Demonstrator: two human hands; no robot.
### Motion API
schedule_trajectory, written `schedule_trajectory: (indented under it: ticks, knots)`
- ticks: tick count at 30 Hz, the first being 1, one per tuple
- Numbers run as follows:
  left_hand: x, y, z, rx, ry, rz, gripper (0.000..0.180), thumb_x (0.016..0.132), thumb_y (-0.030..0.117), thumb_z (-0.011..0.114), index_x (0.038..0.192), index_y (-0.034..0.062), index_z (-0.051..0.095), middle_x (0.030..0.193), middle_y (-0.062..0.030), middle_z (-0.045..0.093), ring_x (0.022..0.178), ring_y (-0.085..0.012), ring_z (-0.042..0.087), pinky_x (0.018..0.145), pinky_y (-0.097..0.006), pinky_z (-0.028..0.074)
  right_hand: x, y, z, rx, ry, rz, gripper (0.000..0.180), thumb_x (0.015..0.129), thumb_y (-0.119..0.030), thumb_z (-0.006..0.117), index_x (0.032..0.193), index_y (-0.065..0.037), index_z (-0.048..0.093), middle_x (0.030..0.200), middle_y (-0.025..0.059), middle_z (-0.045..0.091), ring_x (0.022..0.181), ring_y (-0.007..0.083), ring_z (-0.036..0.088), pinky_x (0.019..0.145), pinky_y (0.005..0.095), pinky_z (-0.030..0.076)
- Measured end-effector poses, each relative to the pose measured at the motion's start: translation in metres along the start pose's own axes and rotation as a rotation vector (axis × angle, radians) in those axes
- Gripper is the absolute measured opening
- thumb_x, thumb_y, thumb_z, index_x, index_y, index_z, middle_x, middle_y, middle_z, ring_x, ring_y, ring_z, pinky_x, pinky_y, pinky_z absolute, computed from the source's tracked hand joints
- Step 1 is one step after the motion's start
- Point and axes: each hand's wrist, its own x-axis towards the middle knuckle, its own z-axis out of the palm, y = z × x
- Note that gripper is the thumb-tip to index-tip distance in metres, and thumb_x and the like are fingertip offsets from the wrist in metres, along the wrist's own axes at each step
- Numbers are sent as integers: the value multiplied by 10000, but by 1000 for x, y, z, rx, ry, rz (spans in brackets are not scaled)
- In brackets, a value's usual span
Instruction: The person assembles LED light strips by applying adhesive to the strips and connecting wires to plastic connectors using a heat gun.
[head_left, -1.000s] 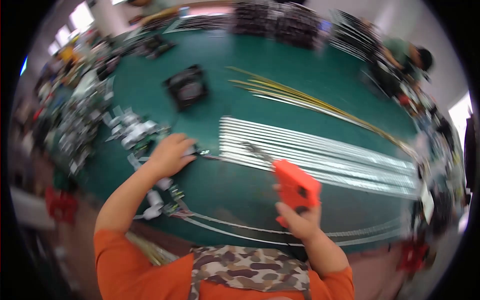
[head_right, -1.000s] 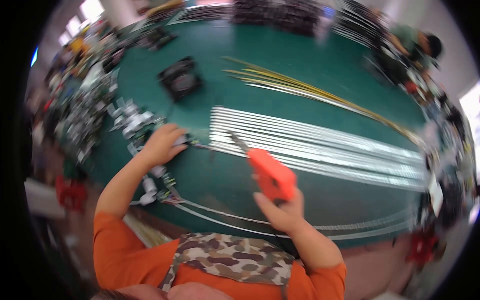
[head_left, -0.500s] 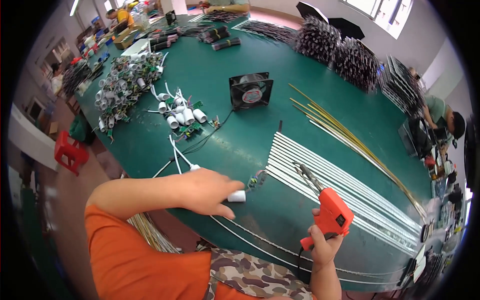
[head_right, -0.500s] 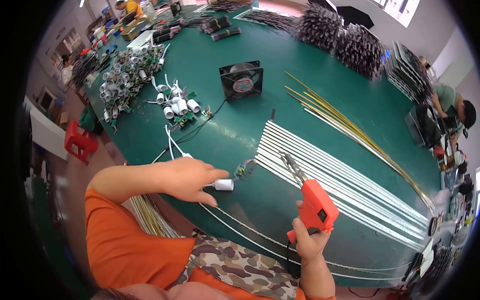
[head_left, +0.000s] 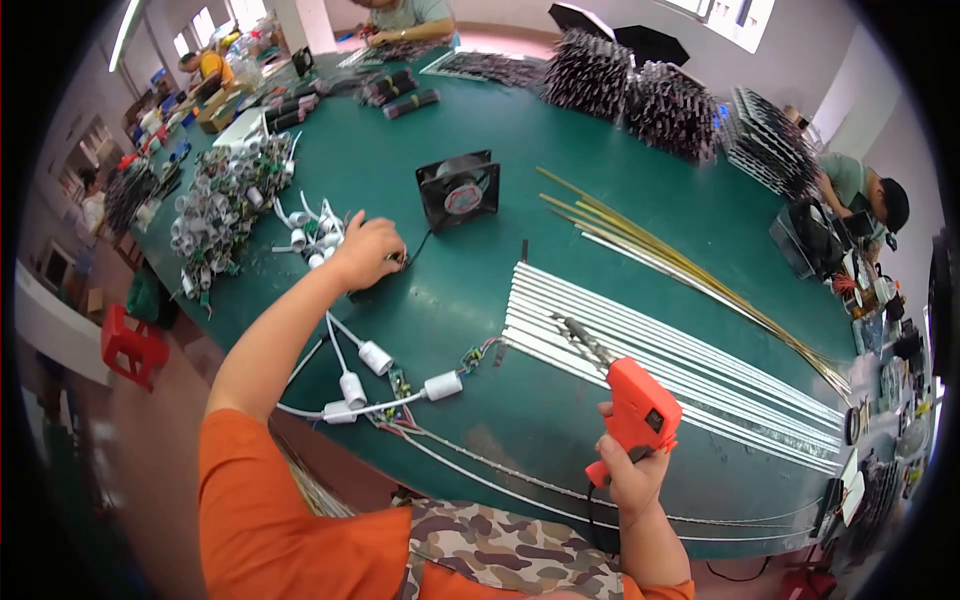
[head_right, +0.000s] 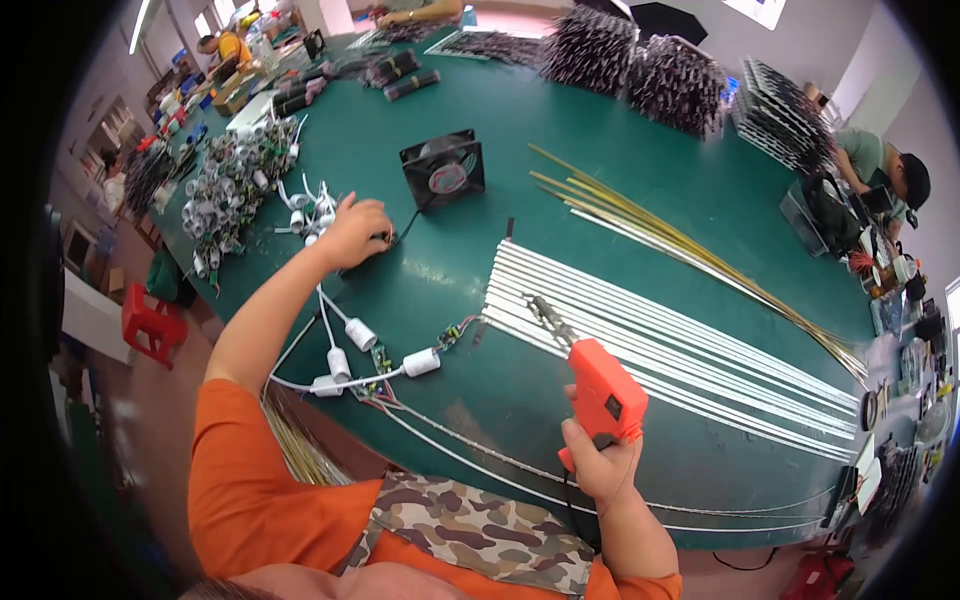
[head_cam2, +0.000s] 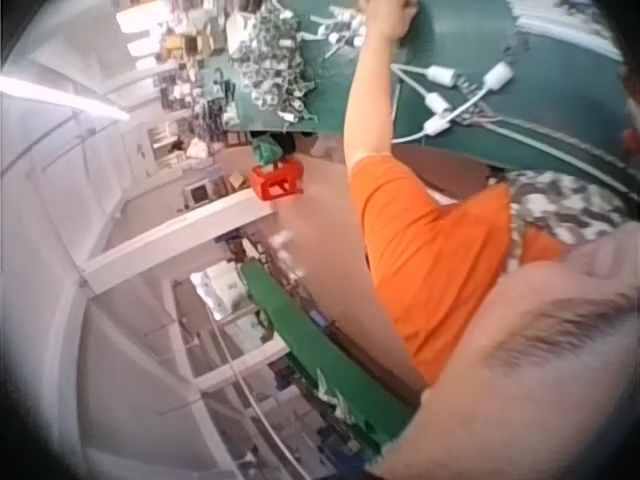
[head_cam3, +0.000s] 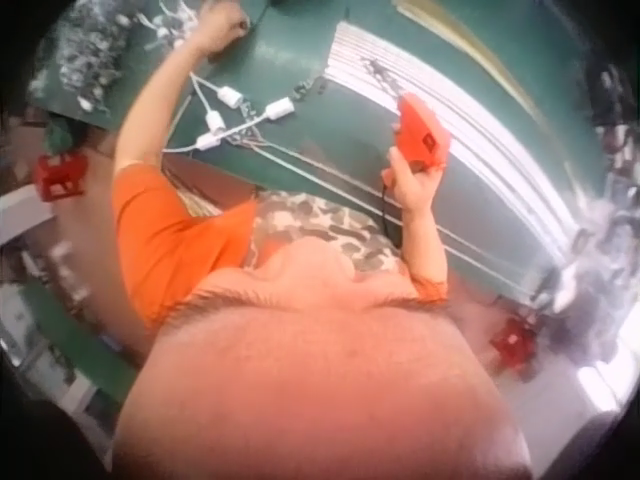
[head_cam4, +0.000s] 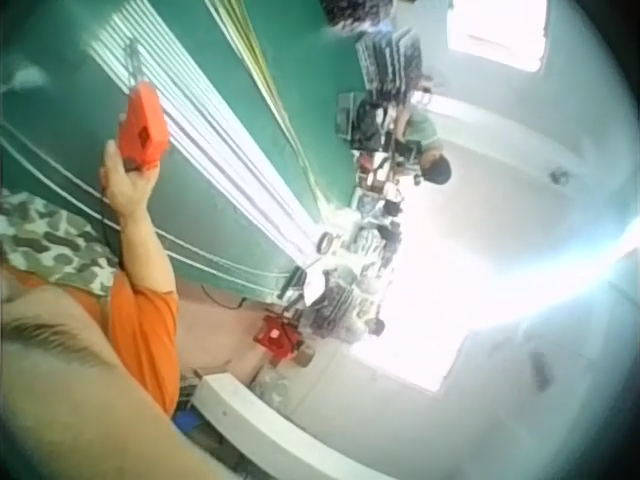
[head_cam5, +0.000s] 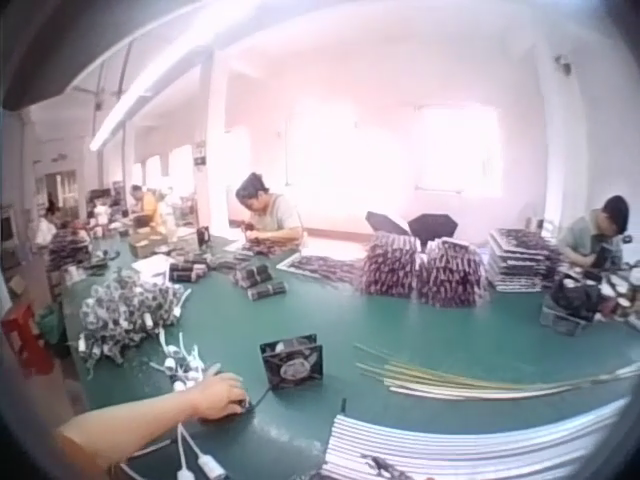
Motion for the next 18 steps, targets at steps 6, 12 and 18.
schedule_trajectory:
  ticks: [6, 12, 18]
  knots:
    - [3, -17, -5, -239, 173, -26, 173, 745, 130, 720, 881, 78, 626, 918, -106, 603, 977, -273, 593, 967, -457, 401, 18, 10, 1, 8, -23, -23, 469, 792, -28, 651, 1247, 0, 543, 1125, 84, 632, 995, 137, 577, 859, 303, 464]
    - [-2, 56, -92, -474, 686, 97, 280, 737, -38, 683, 1003, 37, 639, 888, -113, 584, 803, -279, 600, 740, -341, 493, 11, -5, -11, 216, -43, -46, 384, 915, -115, 558, 1272, 13, 503, 1111, 121, 638, 908, 161, 635, 755, 300, 522]
    - [-9, 157, -58, -1069, 0, 166, 344, 751, -3, 765, 1036, 30, 575, 914, -52, 608, 775, -127, 601, 629, -273, 502, 27, 16, -9, 263, 4, 12, 336, 892, -87, 618, 1208, 9, 551, 1043, 127, 662, 922, 176, 636, 796, 334, 525]
